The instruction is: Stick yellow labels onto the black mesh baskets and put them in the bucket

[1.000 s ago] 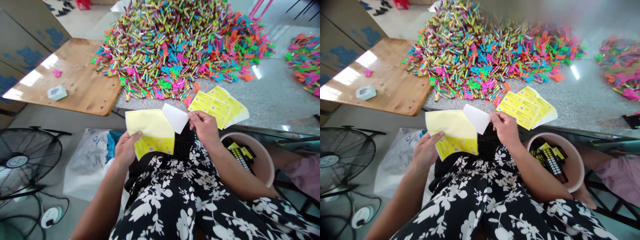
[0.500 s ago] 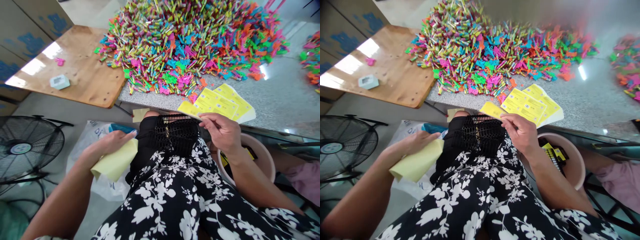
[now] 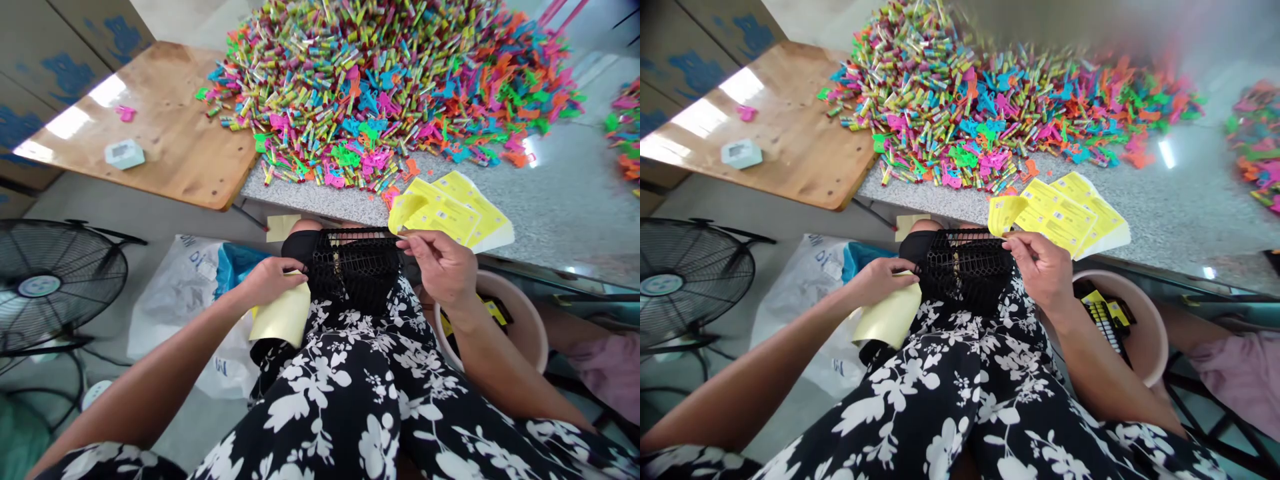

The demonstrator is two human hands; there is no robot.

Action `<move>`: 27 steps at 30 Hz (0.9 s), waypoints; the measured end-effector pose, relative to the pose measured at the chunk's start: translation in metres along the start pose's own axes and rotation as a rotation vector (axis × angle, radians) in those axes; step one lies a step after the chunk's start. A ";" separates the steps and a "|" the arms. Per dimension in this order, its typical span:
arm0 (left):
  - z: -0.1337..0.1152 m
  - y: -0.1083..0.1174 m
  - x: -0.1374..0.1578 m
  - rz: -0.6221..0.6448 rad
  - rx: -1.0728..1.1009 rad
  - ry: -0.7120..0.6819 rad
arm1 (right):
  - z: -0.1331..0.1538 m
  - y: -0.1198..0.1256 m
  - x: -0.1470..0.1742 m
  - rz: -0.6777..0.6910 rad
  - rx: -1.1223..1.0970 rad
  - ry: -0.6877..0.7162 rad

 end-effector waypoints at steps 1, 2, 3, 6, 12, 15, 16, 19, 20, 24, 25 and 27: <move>0.001 -0.001 0.001 0.017 0.045 0.010 | 0.000 -0.001 0.000 0.001 -0.015 -0.002; 0.001 0.000 0.003 0.022 0.094 0.010 | 0.000 -0.001 0.001 -0.002 -0.032 -0.003; 0.001 0.002 0.006 0.016 0.148 -0.004 | 0.000 -0.001 0.001 -0.012 -0.054 -0.006; -0.003 0.015 0.016 -0.097 0.295 -0.125 | 0.001 0.004 0.001 -0.070 -0.137 -0.017; -0.012 0.019 0.021 -0.331 0.073 -0.357 | 0.006 0.016 -0.003 -0.158 -0.179 0.011; -0.009 0.001 0.016 -0.265 -0.113 -0.419 | 0.007 0.017 -0.002 -0.123 -0.151 0.019; -0.007 -0.004 0.015 -0.246 -0.150 -0.426 | 0.009 0.016 -0.001 -0.092 -0.118 0.029; 0.000 -0.008 0.015 -0.242 -0.204 -0.419 | 0.016 0.005 0.004 0.062 0.035 0.120; 0.001 -0.005 0.016 -0.245 -0.206 -0.413 | 0.019 -0.001 0.007 0.122 0.076 0.173; -0.002 0.013 0.023 -0.062 -0.173 -0.392 | 0.028 -0.027 0.020 0.323 0.136 0.398; -0.004 0.019 0.025 -0.003 -0.144 -0.371 | 0.029 -0.033 0.023 0.360 0.140 0.435; -0.007 0.029 0.031 0.076 -0.043 -0.301 | 0.029 -0.042 0.030 0.418 0.148 0.487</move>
Point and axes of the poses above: each hand's wrist, its own x-axis away from the middle knuckle, its own y-axis out of the back of the hand, z = x × y, the point moved 6 cm from there along -x, towards the middle knuckle, and after that the axes turned 8 degrees about z, right-handed, at the moved point
